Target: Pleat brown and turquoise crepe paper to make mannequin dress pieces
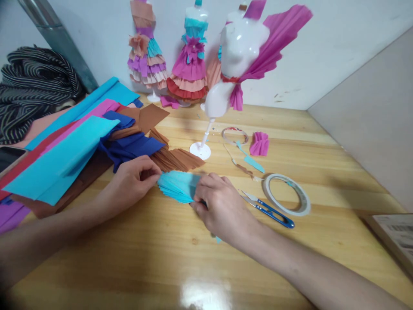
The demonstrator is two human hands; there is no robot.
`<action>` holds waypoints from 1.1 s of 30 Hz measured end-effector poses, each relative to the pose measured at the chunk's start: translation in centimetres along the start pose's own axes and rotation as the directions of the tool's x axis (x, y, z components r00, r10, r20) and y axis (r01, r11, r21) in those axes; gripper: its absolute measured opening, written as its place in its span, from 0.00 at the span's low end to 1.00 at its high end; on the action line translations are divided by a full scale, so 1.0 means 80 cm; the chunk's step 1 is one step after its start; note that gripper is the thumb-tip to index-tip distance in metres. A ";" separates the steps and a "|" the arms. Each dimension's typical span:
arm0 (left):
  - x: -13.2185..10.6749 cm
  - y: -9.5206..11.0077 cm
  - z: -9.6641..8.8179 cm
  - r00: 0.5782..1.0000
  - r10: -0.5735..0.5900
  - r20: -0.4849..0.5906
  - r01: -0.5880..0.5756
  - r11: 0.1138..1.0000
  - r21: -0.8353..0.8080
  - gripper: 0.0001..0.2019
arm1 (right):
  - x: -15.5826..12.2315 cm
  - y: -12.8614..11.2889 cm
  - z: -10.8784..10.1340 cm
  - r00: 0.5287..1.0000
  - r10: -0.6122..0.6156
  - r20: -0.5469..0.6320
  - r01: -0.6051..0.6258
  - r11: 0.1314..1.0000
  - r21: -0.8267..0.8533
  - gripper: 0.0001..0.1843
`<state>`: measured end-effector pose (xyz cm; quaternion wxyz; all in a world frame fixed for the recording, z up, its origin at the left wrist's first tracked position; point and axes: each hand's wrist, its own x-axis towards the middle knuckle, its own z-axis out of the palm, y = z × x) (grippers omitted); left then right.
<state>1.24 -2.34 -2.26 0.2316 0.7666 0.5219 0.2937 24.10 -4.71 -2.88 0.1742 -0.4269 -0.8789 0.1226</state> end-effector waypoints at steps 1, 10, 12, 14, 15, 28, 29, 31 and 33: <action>-0.001 0.000 0.000 0.994 0.088 -0.057 -0.087 0.996 0.017 0.05 | 0.000 -0.001 0.000 1.000 -0.002 0.001 0.002 1.000 -0.013 0.09; -0.005 0.016 0.018 0.788 0.594 0.163 -0.614 0.739 0.276 0.24 | -0.001 -0.003 0.001 1.000 -0.013 -0.005 0.013 0.999 -0.050 0.07; -0.004 0.019 0.026 0.795 0.562 0.226 -0.606 0.728 0.321 0.22 | -0.001 -0.003 0.001 1.000 -0.013 -0.007 0.013 0.998 -0.054 0.07; -0.003 0.020 0.032 0.800 0.541 0.258 -0.600 0.718 0.355 0.19 | 0.000 -0.003 0.002 1.000 -0.016 -0.003 0.016 0.998 -0.060 0.07; -0.002 0.020 0.035 0.805 0.531 0.265 -0.593 0.717 0.367 0.17 | 0.000 -0.003 0.001 1.000 -0.016 -0.002 0.015 0.998 -0.062 0.07; -0.004 0.013 0.048 0.818 0.529 0.225 -0.575 0.735 0.361 0.11 | 0.002 -0.004 -0.001 0.998 0.036 0.046 -0.033 0.998 -0.057 0.05; -0.004 0.012 0.049 0.808 0.542 0.232 -0.589 0.728 0.351 0.12 | 0.002 -0.005 -0.001 0.998 0.043 0.053 -0.040 0.997 -0.060 0.04; -0.003 0.009 0.051 0.799 0.551 0.243 -0.602 0.725 0.335 0.13 | 0.003 -0.007 -0.002 0.996 0.058 0.061 -0.054 0.997 -0.061 0.04; -0.003 0.007 0.053 0.804 0.543 0.243 -0.595 0.738 0.319 0.13 | 0.003 -0.009 -0.003 0.995 0.065 0.071 -0.061 0.996 -0.058 0.07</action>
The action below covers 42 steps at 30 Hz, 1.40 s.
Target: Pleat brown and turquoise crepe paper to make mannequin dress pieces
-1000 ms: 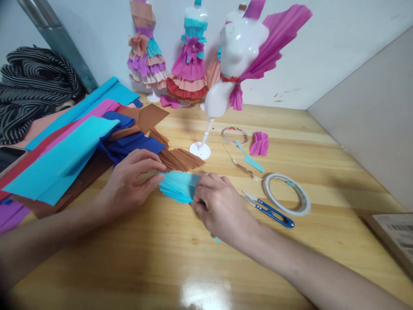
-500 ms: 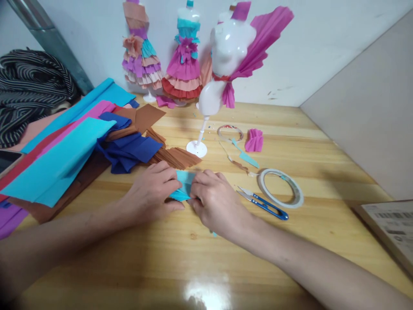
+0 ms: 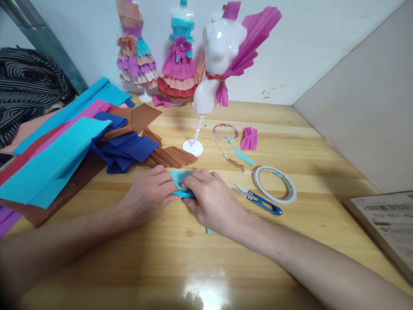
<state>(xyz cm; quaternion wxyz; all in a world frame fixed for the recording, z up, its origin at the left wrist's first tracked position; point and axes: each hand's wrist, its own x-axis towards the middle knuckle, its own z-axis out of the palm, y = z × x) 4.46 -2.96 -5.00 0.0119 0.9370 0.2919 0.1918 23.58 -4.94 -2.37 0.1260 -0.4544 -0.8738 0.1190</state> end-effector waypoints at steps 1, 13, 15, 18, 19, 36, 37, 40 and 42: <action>0.000 0.000 0.001 1.000 -0.007 0.003 0.007 1.000 -0.012 0.13 | 0.000 -0.001 0.000 1.000 -0.003 0.008 0.003 1.000 0.004 0.08; -0.001 -0.001 0.003 0.999 0.013 0.032 -0.012 1.000 -0.028 0.11 | 0.000 -0.002 0.002 0.999 -0.035 -0.005 0.035 0.999 0.035 0.03; -0.001 -0.003 0.005 0.998 0.027 0.051 -0.025 0.999 -0.023 0.11 | 0.000 0.000 -0.002 0.999 -0.040 0.012 0.039 0.999 0.032 0.05; -0.002 -0.004 0.005 0.998 0.018 0.064 -0.017 1.000 -0.021 0.11 | 0.001 0.002 -0.008 0.997 -0.034 0.069 0.032 0.999 0.038 0.08; -0.002 -0.005 0.005 0.998 0.011 0.069 -0.010 1.000 -0.022 0.12 | 0.001 0.002 -0.010 0.996 -0.030 0.086 0.026 0.999 0.042 0.09; -0.011 -0.004 -0.013 0.986 -0.166 0.012 0.164 0.980 0.113 0.15 | 0.003 0.003 -0.007 0.997 -0.040 0.070 0.033 0.994 0.100 0.06; -0.011 -0.005 -0.013 0.984 -0.178 0.017 0.175 0.978 0.116 0.16 | 0.003 0.003 -0.007 0.997 -0.017 0.072 0.009 0.993 0.116 0.06; -0.010 -0.005 -0.015 0.977 -0.206 0.058 0.198 0.972 0.124 0.15 | 0.004 0.005 -0.004 0.993 0.086 0.085 -0.098 0.984 0.151 0.04; -0.008 -0.004 -0.018 0.969 -0.229 0.094 0.217 0.969 0.123 0.13 | 0.004 0.006 -0.001 0.988 0.132 0.087 -0.144 0.977 0.159 0.04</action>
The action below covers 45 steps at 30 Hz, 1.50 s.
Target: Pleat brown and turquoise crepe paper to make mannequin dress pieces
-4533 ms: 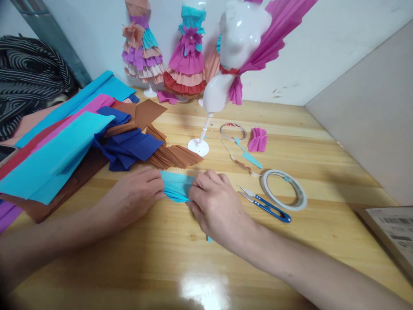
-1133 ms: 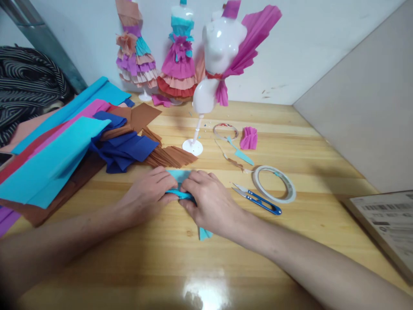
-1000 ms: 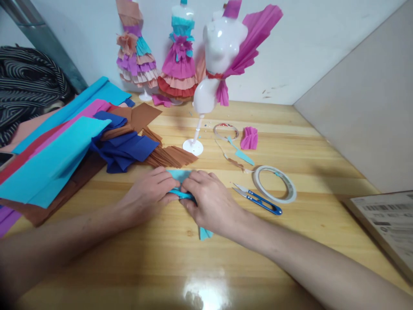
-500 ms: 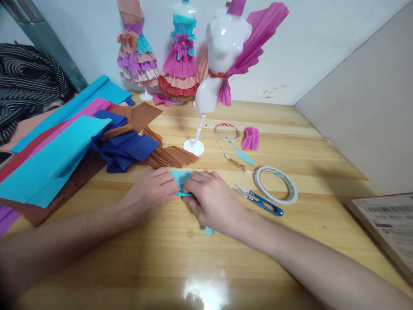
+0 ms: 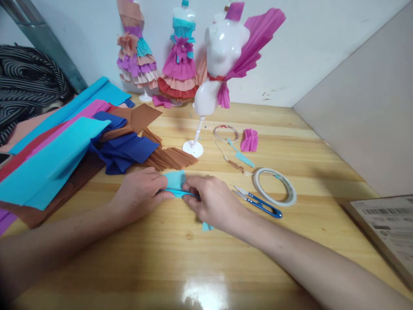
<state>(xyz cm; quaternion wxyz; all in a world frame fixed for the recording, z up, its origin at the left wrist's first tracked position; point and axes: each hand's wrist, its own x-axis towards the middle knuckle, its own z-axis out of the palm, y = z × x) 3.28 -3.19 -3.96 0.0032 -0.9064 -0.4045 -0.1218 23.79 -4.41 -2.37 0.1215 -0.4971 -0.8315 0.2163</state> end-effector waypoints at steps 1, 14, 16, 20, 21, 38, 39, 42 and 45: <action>0.000 0.001 -0.002 1.000 -0.014 0.015 0.014 1.000 -0.004 0.12 | 0.000 0.001 0.001 1.000 0.007 -0.005 -0.007 1.000 -0.002 0.06; 0.001 0.002 -0.002 0.999 -0.034 0.005 0.035 0.997 -0.072 0.08 | 0.006 -0.007 -0.005 0.999 -0.011 0.051 0.019 0.989 -0.147 0.08; 0.000 0.003 -0.002 1.000 -0.001 -0.023 -0.001 0.999 -0.048 0.06 | 0.006 -0.006 -0.004 0.999 -0.030 0.031 0.034 0.988 -0.153 0.08; -0.003 0.004 -0.003 0.994 0.086 -0.066 -0.091 0.994 -0.064 0.07 | 0.004 -0.003 -0.001 0.999 -0.039 -0.017 0.037 0.991 -0.130 0.08; -0.004 0.004 -0.003 0.993 0.097 -0.068 -0.103 0.991 -0.090 0.09 | 0.003 -0.003 -0.001 0.999 -0.048 -0.020 0.046 0.991 -0.127 0.07; 0.006 0.008 0.020 0.972 0.199 -0.123 -0.208 0.976 -0.065 0.12 | 0.000 -0.012 -0.001 0.969 -0.225 -0.102 0.202 0.959 -0.201 0.04; 0.006 0.008 0.020 0.969 0.203 -0.141 -0.213 0.975 -0.060 0.12 | 0.000 -0.012 0.001 0.964 -0.241 -0.115 0.219 0.960 -0.176 0.04; 0.005 0.009 0.018 0.963 0.192 -0.191 -0.204 0.978 -0.048 0.13 | 0.001 -0.011 0.007 0.960 -0.241 -0.144 0.228 0.968 -0.100 0.04; 0.004 0.009 0.013 0.967 0.163 -0.196 -0.171 0.985 -0.027 0.13 | 0.002 -0.009 0.010 0.961 -0.239 -0.138 0.231 0.970 -0.069 0.04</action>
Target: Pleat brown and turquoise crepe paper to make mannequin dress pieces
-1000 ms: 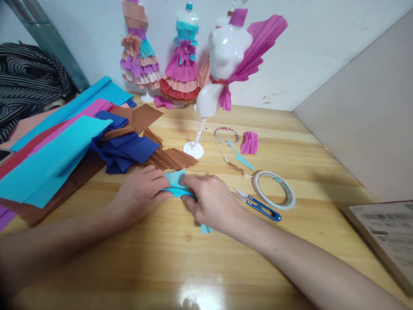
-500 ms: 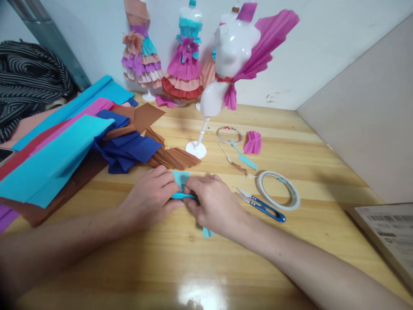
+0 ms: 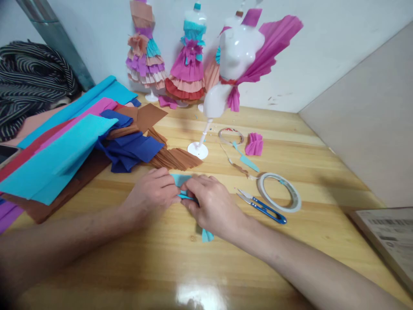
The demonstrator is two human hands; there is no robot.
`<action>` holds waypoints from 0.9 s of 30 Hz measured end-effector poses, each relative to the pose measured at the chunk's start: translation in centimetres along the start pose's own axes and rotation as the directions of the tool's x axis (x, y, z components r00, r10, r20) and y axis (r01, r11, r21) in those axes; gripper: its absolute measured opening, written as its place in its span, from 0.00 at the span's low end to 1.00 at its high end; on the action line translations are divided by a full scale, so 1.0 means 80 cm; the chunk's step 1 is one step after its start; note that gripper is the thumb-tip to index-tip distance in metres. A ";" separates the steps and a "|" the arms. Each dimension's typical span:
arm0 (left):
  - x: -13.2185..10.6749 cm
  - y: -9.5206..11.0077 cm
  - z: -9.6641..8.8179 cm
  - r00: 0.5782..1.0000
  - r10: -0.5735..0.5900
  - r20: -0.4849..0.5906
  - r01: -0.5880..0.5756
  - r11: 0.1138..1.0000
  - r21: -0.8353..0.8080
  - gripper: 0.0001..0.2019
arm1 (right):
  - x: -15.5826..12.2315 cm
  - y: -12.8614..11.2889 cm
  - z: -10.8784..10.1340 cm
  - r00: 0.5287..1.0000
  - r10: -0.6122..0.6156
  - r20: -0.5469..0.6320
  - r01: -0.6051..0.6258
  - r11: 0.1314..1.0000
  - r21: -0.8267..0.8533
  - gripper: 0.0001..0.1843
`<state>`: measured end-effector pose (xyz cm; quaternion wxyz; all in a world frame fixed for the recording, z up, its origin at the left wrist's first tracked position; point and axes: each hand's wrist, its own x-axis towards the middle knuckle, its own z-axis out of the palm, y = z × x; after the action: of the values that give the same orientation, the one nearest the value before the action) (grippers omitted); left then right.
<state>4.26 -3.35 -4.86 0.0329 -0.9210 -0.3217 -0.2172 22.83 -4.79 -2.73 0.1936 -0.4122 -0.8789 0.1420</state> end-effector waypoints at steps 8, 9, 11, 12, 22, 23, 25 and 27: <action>-0.005 0.004 -0.017 0.968 -0.224 0.109 0.217 0.973 0.073 0.12 | 0.001 0.004 0.000 0.998 0.041 0.055 -0.044 0.997 0.066 0.06; -0.005 0.005 -0.019 0.957 -0.258 0.130 0.251 0.965 0.068 0.12 | 0.001 0.004 0.000 0.998 0.045 0.047 -0.048 0.998 0.051 0.06; -0.005 0.007 -0.023 0.935 -0.308 0.177 0.304 0.951 0.051 0.10 | -0.001 0.004 0.001 0.999 0.040 0.032 -0.041 0.999 0.001 0.07; -0.005 0.006 -0.026 0.927 -0.319 0.200 0.317 0.948 0.042 0.09 | -0.002 0.004 0.001 0.999 0.031 0.032 -0.030 0.999 -0.028 0.07; 0.000 -0.037 -0.061 0.872 -0.380 0.307 0.470 0.826 -0.312 0.07 | -0.003 0.002 -0.005 0.995 -0.022 0.094 0.029 0.997 -0.069 0.07; 0.000 -0.034 -0.057 0.904 -0.345 0.253 0.415 0.851 -0.323 0.07 | -0.002 0.002 -0.006 0.994 -0.007 0.108 0.012 0.999 -0.050 0.07; 0.001 -0.027 -0.047 0.957 -0.213 0.197 0.265 0.920 -0.288 0.07 | -0.001 0.002 -0.007 0.991 0.026 0.132 -0.024 1.000 -0.015 0.07; 0.000 -0.020 -0.036 0.970 -0.103 0.220 0.148 0.968 -0.202 0.10 | 0.000 0.002 -0.007 0.987 0.066 0.143 -0.069 0.998 0.012 0.06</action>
<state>2.22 -2.68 -2.37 -0.1156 -0.9144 -0.3556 -0.1554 23.20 -4.64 -2.30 0.1288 -0.4288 -0.8748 0.1850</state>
